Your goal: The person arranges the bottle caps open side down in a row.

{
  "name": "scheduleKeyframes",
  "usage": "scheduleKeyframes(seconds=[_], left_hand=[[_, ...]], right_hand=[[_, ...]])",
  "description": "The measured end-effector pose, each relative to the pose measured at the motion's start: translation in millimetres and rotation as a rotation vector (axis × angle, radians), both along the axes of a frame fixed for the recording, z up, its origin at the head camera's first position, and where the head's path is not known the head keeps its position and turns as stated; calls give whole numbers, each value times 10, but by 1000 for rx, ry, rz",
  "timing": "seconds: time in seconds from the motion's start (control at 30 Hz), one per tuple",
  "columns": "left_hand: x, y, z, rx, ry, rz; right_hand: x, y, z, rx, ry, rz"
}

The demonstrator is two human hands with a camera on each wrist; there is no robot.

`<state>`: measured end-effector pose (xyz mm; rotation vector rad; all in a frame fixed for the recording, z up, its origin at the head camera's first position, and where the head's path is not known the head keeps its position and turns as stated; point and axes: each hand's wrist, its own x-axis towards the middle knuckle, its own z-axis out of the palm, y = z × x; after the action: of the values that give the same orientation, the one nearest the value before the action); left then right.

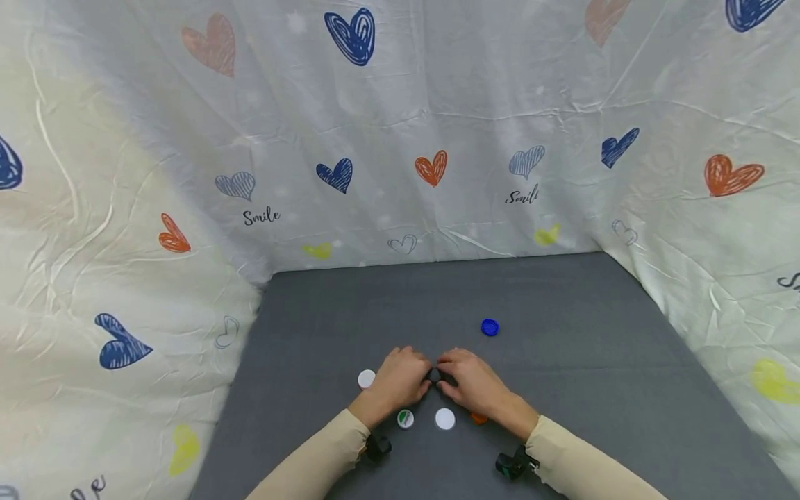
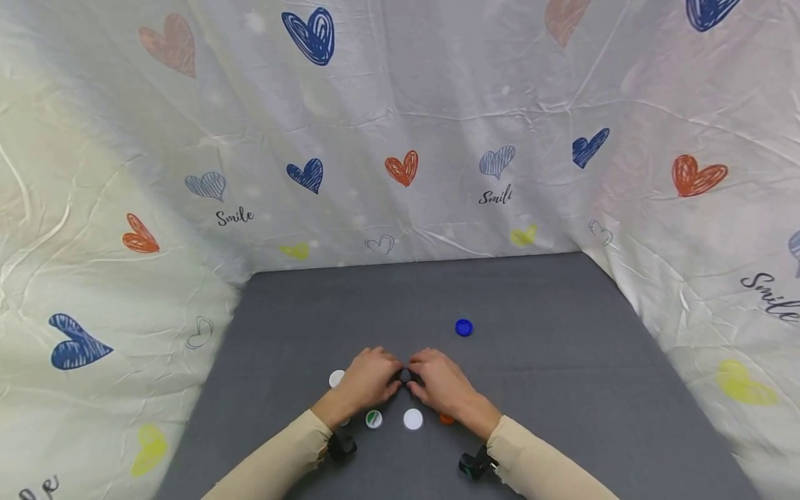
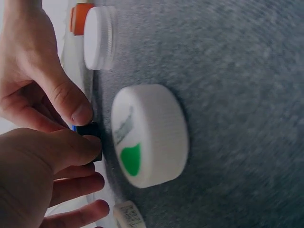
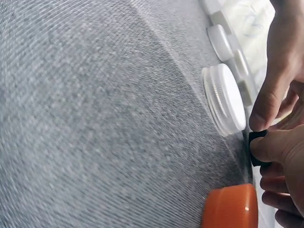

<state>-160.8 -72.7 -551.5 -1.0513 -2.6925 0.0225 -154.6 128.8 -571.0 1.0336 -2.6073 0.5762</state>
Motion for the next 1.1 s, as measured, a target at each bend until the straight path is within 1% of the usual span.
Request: scheduleKeyframes(seconds=[0.1,0.23,0.33,0.43,0.5,0.6,0.7,0.8,0.93,1.03,1.1], left_hand=[[8,14,-52,-43,1,5],[18,13,-64,-66,-12,11],[9,-10,-5,-49,-25,12],[-43,-21,91,-27,-35,14],[-99,-11,172,-20,-35,18],[-202,44,300,-18,-39,25],[-325,166,420,-17,-52,23],[-440,310,508,-11,-64,21],[-579,503,567,0,-63,9],[-672,639,579,-2,-68,3],[-731,721,569,-3,-85,2]], right_hand=[[16,-9,-17,6,-4,-13],[30,-13,-11,17,-19,-28],[21,7,15,26,-42,-27],[-7,67,79,16,-78,-30],[-43,125,130,13,-88,-50],[-120,229,207,21,-80,-96],[-207,368,288,46,-52,-146],[-283,506,369,64,-43,-183],[-376,680,456,81,-44,-220],[-446,798,494,84,-43,-240],[-492,871,504,91,-45,-255]])
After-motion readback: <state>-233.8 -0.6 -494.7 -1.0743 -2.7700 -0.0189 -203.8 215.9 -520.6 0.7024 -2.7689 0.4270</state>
